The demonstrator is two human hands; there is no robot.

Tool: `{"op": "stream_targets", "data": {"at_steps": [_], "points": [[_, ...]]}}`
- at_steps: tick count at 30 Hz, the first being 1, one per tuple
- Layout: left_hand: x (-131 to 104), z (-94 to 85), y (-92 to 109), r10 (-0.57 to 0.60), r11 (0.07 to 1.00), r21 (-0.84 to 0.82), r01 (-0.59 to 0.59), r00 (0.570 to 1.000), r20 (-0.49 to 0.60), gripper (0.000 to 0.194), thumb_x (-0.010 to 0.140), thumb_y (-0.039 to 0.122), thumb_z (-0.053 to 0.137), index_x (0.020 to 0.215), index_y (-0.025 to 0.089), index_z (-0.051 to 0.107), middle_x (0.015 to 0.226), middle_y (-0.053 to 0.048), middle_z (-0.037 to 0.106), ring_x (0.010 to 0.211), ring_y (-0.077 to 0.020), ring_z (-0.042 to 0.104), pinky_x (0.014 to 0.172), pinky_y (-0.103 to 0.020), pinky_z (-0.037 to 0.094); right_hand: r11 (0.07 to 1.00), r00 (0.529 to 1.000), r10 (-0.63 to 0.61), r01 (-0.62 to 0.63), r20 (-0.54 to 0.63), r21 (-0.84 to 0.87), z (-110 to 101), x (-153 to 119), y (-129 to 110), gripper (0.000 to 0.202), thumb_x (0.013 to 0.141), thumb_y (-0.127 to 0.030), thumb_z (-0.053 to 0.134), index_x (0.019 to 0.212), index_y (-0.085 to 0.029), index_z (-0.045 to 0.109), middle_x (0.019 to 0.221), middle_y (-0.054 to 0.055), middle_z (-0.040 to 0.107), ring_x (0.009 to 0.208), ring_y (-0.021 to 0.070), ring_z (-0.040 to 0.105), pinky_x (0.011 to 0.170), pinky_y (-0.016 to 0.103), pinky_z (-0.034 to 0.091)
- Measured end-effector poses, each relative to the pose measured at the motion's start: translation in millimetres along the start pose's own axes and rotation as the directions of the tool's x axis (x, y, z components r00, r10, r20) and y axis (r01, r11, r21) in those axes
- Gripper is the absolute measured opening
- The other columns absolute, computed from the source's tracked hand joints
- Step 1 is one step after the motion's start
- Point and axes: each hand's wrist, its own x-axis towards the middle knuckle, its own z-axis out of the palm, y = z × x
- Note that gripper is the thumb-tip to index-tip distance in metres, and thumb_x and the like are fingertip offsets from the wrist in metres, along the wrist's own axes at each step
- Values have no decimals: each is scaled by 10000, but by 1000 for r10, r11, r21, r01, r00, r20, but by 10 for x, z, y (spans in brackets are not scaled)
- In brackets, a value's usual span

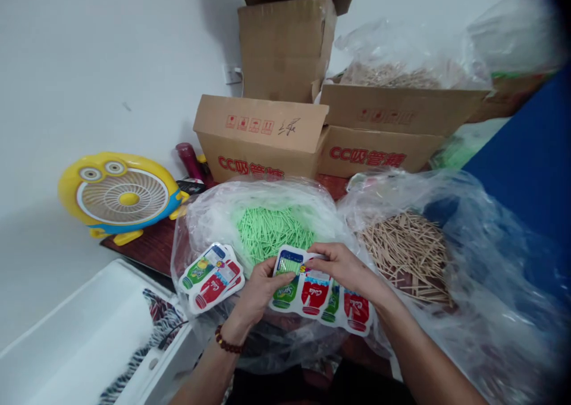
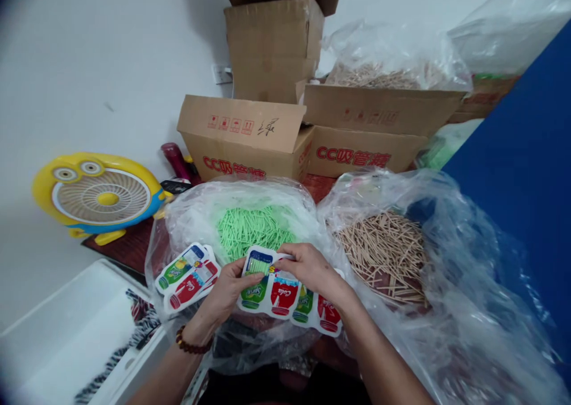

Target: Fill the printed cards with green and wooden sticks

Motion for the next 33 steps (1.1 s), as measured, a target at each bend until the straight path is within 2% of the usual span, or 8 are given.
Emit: {"op": "stream_targets", "data": {"at_steps": [4, 9, 16, 19, 24, 29, 33], "points": [[2, 90, -11, 29, 999, 25, -29, 1000, 2, 297, 702, 295, 752, 942, 132, 688, 880, -72, 743, 715, -205, 673, 667, -312, 529, 999, 1000, 15, -14, -22, 29, -64, -55, -22, 140, 753, -305, 626, 753, -173, 675, 575, -48, 567, 508, 89, 454, 476, 197, 329], [-25, 204, -11, -17, 1000, -1, 17, 996, 88, 368, 659, 224, 783, 1000, 149, 667, 911, -62, 743, 750, -202, 679, 724, -325, 532, 1000, 998, -5, 6, -65, 17, -137, -157, 38, 126, 741, -293, 634, 730, -174, 675, 580, -47, 576, 517, 93, 465, 486, 198, 339], [-56, 393, -62, -32, 999, -6, 32, 997, 70, 362, 643, 206, 787, 976, 149, 655, 837, -48, 743, 689, -197, 679, 671, -315, 531, 999, 993, 21, -18, -116, 32, -214, -365, 100, 140, 755, -314, 630, 731, -179, 659, 592, -44, 564, 523, 91, 457, 478, 193, 330], [-56, 479, -91, -45, 999, -6, 46, 993, 105, 322, 640, 220, 790, 928, 131, 677, 792, -54, 741, 680, -205, 678, 665, -317, 527, 999, 991, 24, -19, -129, 40, -290, -472, 71, 148, 760, -318, 624, 728, -177, 656, 585, -47, 562, 510, 89, 450, 479, 198, 326], [-60, 624, -137, 4, 995, 102, -15, 995, 102, 268, 618, 254, 804, 818, 99, 718, 703, -53, 732, 627, -197, 659, 633, -301, 519, 999, 983, 7, 1, -185, 41, -419, -645, 64, 156, 739, -308, 642, 681, -163, 643, 554, -52, 539, 511, 89, 448, 503, 204, 333], [-88, 801, -122, -20, 997, 81, 9, 990, 143, 331, 626, 233, 786, 916, 108, 687, 750, -54, 736, 657, -209, 677, 656, -314, 531, 998, 976, 29, -15, -215, 65, -495, -786, 118, 184, 719, -329, 654, 667, -155, 622, 559, -50, 542, 517, 92, 459, 506, 204, 340], [-101, 936, -113, -36, 994, 106, 18, 984, 173, 382, 620, 192, 757, 980, 132, 643, 811, -48, 727, 695, -199, 677, 645, -279, 524, 998, 976, 36, -22, -214, 66, -519, -913, 175, 192, 721, -335, 651, 674, -154, 611, 564, -47, 538, 514, 91, 459, 494, 202, 330]]}}
